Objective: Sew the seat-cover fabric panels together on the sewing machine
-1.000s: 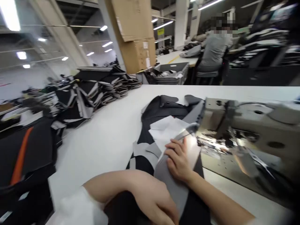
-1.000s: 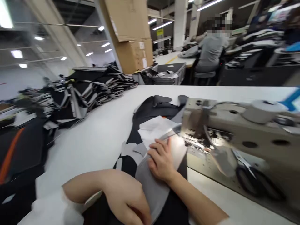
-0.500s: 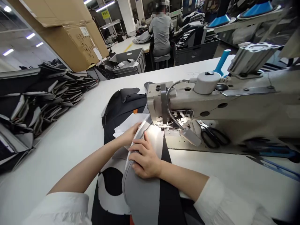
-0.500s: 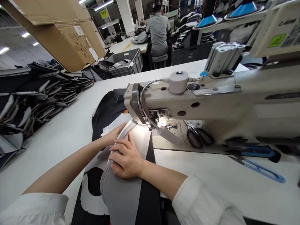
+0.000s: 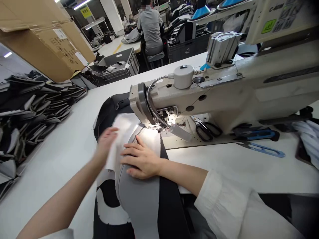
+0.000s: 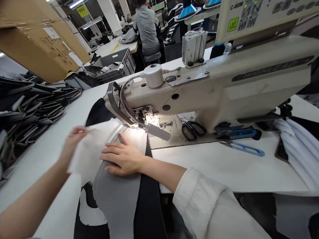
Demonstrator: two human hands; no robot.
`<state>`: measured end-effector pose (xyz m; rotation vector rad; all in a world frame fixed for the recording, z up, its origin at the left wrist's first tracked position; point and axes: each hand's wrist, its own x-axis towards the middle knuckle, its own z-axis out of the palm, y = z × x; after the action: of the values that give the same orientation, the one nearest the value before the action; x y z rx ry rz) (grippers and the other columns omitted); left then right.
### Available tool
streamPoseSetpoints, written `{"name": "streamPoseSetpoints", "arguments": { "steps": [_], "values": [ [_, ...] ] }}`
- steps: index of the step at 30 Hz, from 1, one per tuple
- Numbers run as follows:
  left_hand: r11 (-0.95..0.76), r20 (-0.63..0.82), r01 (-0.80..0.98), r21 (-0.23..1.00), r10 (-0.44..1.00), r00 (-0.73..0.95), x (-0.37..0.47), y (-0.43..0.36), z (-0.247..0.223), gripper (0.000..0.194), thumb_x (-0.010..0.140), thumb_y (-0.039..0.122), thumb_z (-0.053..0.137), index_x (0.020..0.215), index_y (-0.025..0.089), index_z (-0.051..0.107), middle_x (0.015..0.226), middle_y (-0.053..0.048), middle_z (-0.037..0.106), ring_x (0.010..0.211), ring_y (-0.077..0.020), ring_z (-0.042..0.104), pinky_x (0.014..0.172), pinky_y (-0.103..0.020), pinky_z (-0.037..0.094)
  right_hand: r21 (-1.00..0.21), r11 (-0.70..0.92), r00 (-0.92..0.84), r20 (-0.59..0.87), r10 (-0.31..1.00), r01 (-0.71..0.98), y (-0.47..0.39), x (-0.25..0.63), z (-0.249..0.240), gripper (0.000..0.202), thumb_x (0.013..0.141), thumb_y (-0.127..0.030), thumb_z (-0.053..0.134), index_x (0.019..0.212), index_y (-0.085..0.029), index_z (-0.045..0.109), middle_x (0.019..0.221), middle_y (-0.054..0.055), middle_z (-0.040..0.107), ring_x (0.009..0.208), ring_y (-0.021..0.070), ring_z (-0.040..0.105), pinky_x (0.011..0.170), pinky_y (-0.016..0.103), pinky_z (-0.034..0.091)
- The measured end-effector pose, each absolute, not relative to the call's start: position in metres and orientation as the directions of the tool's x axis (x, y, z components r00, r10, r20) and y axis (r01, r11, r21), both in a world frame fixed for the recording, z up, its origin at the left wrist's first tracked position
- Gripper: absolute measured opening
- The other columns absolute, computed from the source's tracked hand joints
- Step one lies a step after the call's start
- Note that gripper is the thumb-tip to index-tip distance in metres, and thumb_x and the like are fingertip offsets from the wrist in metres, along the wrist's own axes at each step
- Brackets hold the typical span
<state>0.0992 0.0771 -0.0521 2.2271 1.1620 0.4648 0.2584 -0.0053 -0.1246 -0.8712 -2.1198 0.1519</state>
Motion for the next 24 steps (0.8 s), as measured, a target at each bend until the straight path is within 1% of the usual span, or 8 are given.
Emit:
{"name": "streamPoseSetpoints", "arguments": {
  "steps": [3,6,9,11,14,17,20,24],
  "values": [
    [-0.338,0.202,0.47,0.815,0.927,0.317,0.084,0.071,-0.019,0.011,0.083,0.029,0.045,0.074,0.022,0.045,0.059,0.007,0.05,0.051,-0.0069,0.044,0.053,-0.022,0.04,-0.452,0.67,-0.442,0.514,0.736,0.589,0.006,0.262,-0.125,0.05,0.094,-0.048,0.034,0.134,-0.019,0.04,0.14,0.008,0.042,0.133,0.0206,0.028,0.112,0.048,0.002],
    [-0.527,0.282,0.448,0.723,0.816,0.504,0.1,0.057,-0.011,0.016,0.074,0.018,0.049,0.058,0.019,0.046,0.056,0.005,0.051,0.054,-0.0082,0.047,0.055,-0.023,0.042,-0.442,0.619,-0.457,0.424,0.782,0.649,0.011,0.256,-0.134,0.071,0.089,-0.059,0.036,0.14,-0.011,0.028,0.147,0.013,0.028,0.138,0.0261,0.018,0.112,0.05,0.006],
    [-0.675,0.254,0.424,0.604,0.667,0.7,0.138,0.05,-0.03,0.019,0.075,0.015,0.04,0.063,0.019,0.055,0.061,0.002,0.057,0.057,-0.0108,0.052,0.055,-0.024,0.043,-0.351,0.65,-0.531,0.382,0.756,0.673,0.005,0.25,-0.143,0.066,0.085,-0.058,0.043,0.125,-0.006,0.047,0.135,0.017,0.045,0.13,0.0308,0.03,0.109,0.049,0.019],
    [-0.796,0.15,0.333,0.506,0.461,0.875,0.162,0.049,-0.05,0.027,0.078,0.013,0.035,0.074,0.019,0.061,0.067,0.0,0.061,0.061,-0.0124,0.055,0.058,-0.025,0.044,-0.337,0.683,-0.6,0.326,0.73,0.648,-0.004,0.249,-0.147,0.042,0.084,-0.047,0.048,0.101,-0.01,0.061,0.111,0.012,0.063,0.112,0.028,0.049,0.099,0.043,0.034],
    [-0.905,-0.02,0.149,0.399,0.154,0.988,0.18,0.053,-0.079,0.034,0.085,0.012,0.033,0.093,0.018,0.065,0.082,-0.003,0.065,0.076,-0.0162,0.057,0.07,-0.03,0.046,-0.384,0.691,-0.648,0.256,0.717,0.613,-0.025,0.255,-0.151,0.027,0.084,-0.037,0.049,0.084,-0.015,0.064,0.085,0.004,0.068,0.085,0.0217,0.058,0.078,0.034,0.044],
    [-0.899,-0.007,0.277,0.338,0.292,0.956,0.176,0.06,-0.097,0.034,0.091,0.017,0.032,0.11,0.016,0.06,0.104,-0.007,0.063,0.096,-0.0194,0.055,0.086,-0.033,0.045,-0.366,0.734,-0.675,0.297,0.675,0.572,-0.045,0.264,-0.151,0.045,0.082,-0.048,0.051,0.107,-0.012,0.061,0.094,0.008,0.068,0.089,0.0233,0.058,0.082,0.036,0.043],
    [-0.909,-0.008,0.402,0.109,0.403,0.915,0.169,0.065,-0.104,0.035,0.09,0.018,0.034,0.118,0.014,0.056,0.119,-0.009,0.058,0.102,-0.0238,0.052,0.089,-0.037,0.043,-0.335,0.786,-0.701,0.359,0.616,0.52,-0.057,0.271,-0.148,0.065,0.077,-0.051,0.056,0.127,-0.01,0.048,0.109,0.012,0.064,0.101,0.0253,0.055,0.094,0.041,0.036],
    [-0.886,-0.078,0.405,-0.225,0.431,0.899,0.181,0.06,-0.101,0.042,0.088,0.033,0.045,0.124,0.013,0.053,0.119,-0.012,0.06,0.092,-0.028,0.054,0.074,-0.041,0.042,-0.31,0.846,-0.755,0.387,0.529,0.434,-0.057,0.276,-0.146,0.059,0.071,-0.054,0.061,0.116,-0.015,0.057,0.112,0.01,0.063,0.112,0.0256,0.049,0.1,0.037,0.032]
  ]
}}
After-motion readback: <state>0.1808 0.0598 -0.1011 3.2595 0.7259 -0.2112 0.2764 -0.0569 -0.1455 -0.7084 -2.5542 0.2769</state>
